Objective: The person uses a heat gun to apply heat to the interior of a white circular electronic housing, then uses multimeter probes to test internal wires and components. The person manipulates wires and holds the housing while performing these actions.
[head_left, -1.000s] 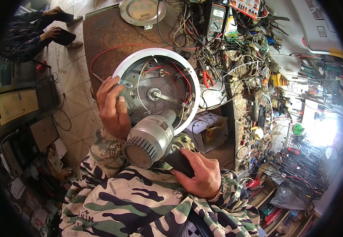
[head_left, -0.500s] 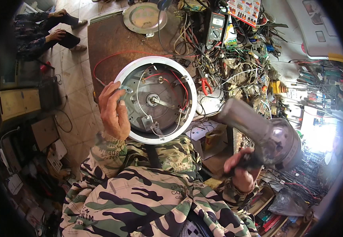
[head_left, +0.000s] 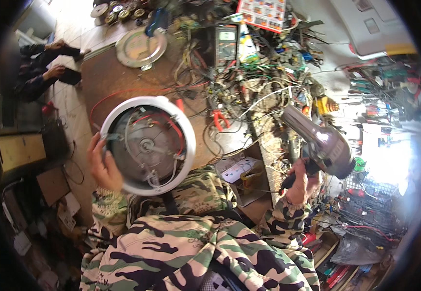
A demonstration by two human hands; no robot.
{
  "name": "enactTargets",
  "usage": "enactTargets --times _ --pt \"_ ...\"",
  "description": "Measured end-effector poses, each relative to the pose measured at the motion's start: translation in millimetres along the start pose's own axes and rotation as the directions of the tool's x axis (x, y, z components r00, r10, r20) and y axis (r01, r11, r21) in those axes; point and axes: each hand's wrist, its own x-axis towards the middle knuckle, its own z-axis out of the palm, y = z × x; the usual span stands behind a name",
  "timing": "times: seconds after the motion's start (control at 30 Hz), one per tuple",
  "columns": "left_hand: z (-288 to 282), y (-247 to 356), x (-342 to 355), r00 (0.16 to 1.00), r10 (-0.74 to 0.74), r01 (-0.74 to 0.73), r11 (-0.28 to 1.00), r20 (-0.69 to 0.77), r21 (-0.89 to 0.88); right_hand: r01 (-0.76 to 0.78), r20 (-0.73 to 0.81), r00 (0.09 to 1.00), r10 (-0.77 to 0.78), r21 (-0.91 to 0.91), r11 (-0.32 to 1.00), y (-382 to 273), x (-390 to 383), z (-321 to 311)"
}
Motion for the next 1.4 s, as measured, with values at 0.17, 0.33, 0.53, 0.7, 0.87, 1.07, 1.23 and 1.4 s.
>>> enactTargets --times 0.17,0.33,0.53,0.7,0.87,1.07,1.23,1.4 --pt "-2.3 -13.7 -3.0 0.999 0.044 -0.043 0.994 0.001 0.105 -0.03 0.058 0.998 0.027 0.063 0.998 31.9 52.8 0.2" --pt "-3.1 -16.3 -6.8 0.999 0.049 -0.046 0.984 -0.011 0.172 -0.032 0.068 0.997 0.037 -0.074 0.997 57.7 82.0 5.5" --pt "-12.1 -9.5 -7.6 1.0 0.023 -0.027 0.971 0.019 0.236 -0.044 0.069 0.996 0.05 -0.077 0.996 106.8 145.8 -0.8" --pt "-2.1 -8.1 -6.7 1.0 0.003 0.001 0.983 -0.023 0.182 -0.231 -0.004 0.973 0.231 -0.058 0.971 132.5 230.7 -18.0" --pt "-4.1 -12.4 -10.5 0.999 -0.03 0.035 0.974 -0.024 0.225 -0.258 -0.05 0.965 0.256 -0.043 0.965 175.5 289.4 -24.6" --pt "-5.4 -8.1 -7.9 0.997 -0.058 0.066 0.968 -0.041 0.241 -0.388 -0.049 0.921 0.386 -0.047 0.92 229.4 334.3 -12.4" --pt "-3.2 -17.6 -13.2 0.994 -0.059 0.079 0.968 -0.091 0.236 -0.482 0.02 0.875 0.483 -0.049 0.875 291.3 385.8 -14.7" --pt "0.6 -17.4 -14.0 0.989 -0.104 0.127 0.964 -0.109 0.233 -0.261 -0.196 0.964 0.177 -0.593 0.762 317.9 411.0 -27.9"
